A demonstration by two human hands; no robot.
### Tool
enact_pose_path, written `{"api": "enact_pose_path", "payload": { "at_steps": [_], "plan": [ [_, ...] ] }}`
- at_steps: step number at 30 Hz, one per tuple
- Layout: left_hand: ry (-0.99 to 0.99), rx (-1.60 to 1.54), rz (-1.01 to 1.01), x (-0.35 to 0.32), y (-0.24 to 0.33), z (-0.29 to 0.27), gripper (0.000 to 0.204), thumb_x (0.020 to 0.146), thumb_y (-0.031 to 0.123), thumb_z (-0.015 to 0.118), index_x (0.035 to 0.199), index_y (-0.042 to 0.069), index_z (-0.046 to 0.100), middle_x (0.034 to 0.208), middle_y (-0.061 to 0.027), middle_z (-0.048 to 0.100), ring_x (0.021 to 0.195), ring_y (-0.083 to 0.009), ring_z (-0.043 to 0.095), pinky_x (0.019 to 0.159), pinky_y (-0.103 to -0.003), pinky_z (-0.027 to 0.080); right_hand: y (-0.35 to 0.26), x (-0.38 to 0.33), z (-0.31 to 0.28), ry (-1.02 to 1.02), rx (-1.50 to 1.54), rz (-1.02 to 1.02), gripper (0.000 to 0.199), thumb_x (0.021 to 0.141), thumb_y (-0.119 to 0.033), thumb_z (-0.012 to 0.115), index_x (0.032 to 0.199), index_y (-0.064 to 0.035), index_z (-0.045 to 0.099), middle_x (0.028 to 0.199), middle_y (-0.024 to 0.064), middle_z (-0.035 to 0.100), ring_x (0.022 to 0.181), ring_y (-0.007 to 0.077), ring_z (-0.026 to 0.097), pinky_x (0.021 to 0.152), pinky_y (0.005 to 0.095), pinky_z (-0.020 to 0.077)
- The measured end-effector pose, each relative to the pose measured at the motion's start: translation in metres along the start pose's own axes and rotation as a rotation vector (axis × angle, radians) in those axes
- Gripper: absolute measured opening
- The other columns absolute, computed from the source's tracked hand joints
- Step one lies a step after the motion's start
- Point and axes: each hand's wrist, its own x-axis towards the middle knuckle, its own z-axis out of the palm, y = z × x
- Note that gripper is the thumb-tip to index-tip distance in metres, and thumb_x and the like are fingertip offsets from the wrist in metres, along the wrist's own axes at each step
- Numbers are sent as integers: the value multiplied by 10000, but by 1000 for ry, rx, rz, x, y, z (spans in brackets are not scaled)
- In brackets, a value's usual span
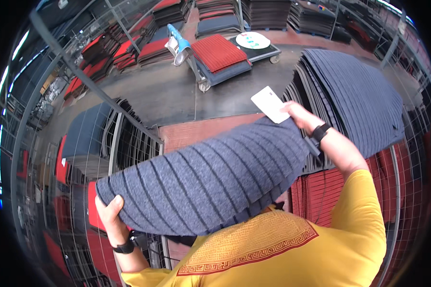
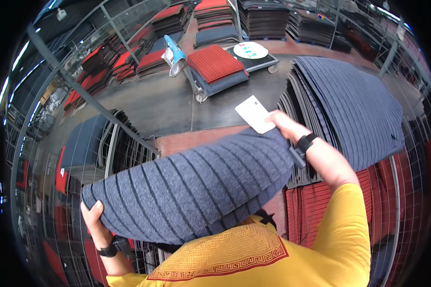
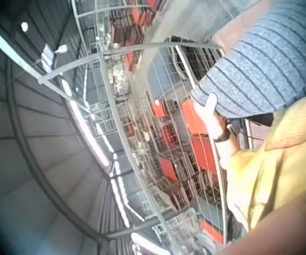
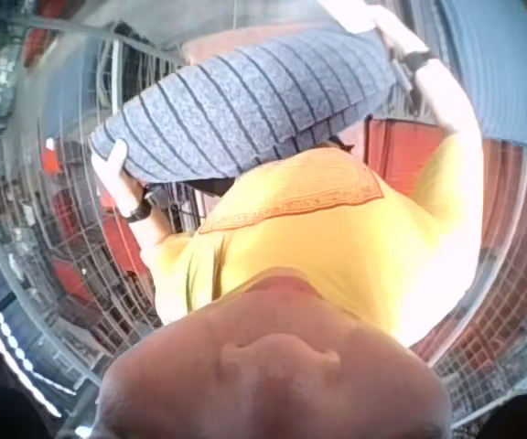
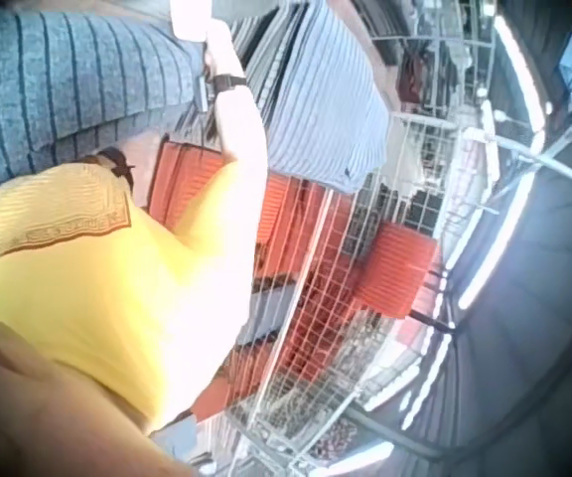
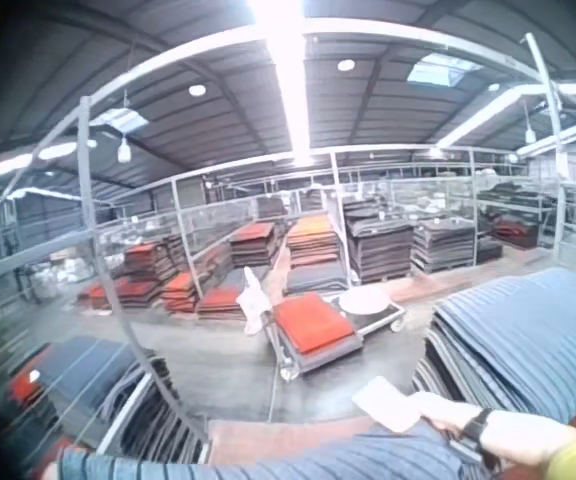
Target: Picking up grey foam mats from a stack, placing them on a sorting surface, and checking labels.
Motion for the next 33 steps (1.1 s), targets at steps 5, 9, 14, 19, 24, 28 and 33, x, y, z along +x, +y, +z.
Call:
{"api": "enact_pose_path", "payload": {
  "at_steps": [5,9,14,19,24,28,33],
  "plan": [
    [-80,-57,-5,88,-13,42,556,730,261,705,1144,-63,526,1057,-154,631,942,-248,625,879,-364,483,-94,45,-39,48,-114,56,220,772,-29,621,947,97,666,904,141,696,780,222,661,763,306,509],
    [-55,-178,-30,145,-22,96,568,749,242,691,1191,-56,496,1093,-161,615,961,-263,621,892,-380,488,-150,94,-80,49,-177,47,226,748,-17,627,939,97,662,867,131,694,762,216,661,762,302,510],
    [-88,-240,-85,205,-57,144,588,760,245,681,1231,-40,474,1150,-165,593,1047,-274,591,950,-401,458,-166,122,-125,161,-218,88,194,726,-11,626,899,68,666,854,127,690,752,207,652,755,303,506],
    [-139,-283,-132,327,-74,180,544,733,175,732,1186,-53,533,1081,-138,637,943,-241,640,888,-361,504,-237,178,-143,290,-295,30,189,749,-39,632,899,74,655,856,151,688,726,220,659,710,332,522],
    [-242,-350,-225,402,-117,155,413,829,143,660,1189,-11,527,1086,-123,639,945,-226,647,867,-370,526,-234,200,-133,377,-346,-4,210,770,-50,612,942,58,664,877,134,691,750,218,654,744,314,502],
    [-414,-401,-282,433,-140,134,317,851,140,646,1115,-26,589,1024,-111,668,877,-201,664,814,-335,539,-212,190,-115,411,-333,38,213,788,-76,605,952,51,658,886,139,689,769,243,655,730,335,503],
    [-519,-297,-255,478,-144,165,294,847,166,652,1079,-13,631,1019,-95,679,893,-189,657,829,-335,524,-217,215,-163,453,-522,-69,221,796,-132,604,948,17,661,918,154,672,761,252,635,754,351,498]
  ]
}}
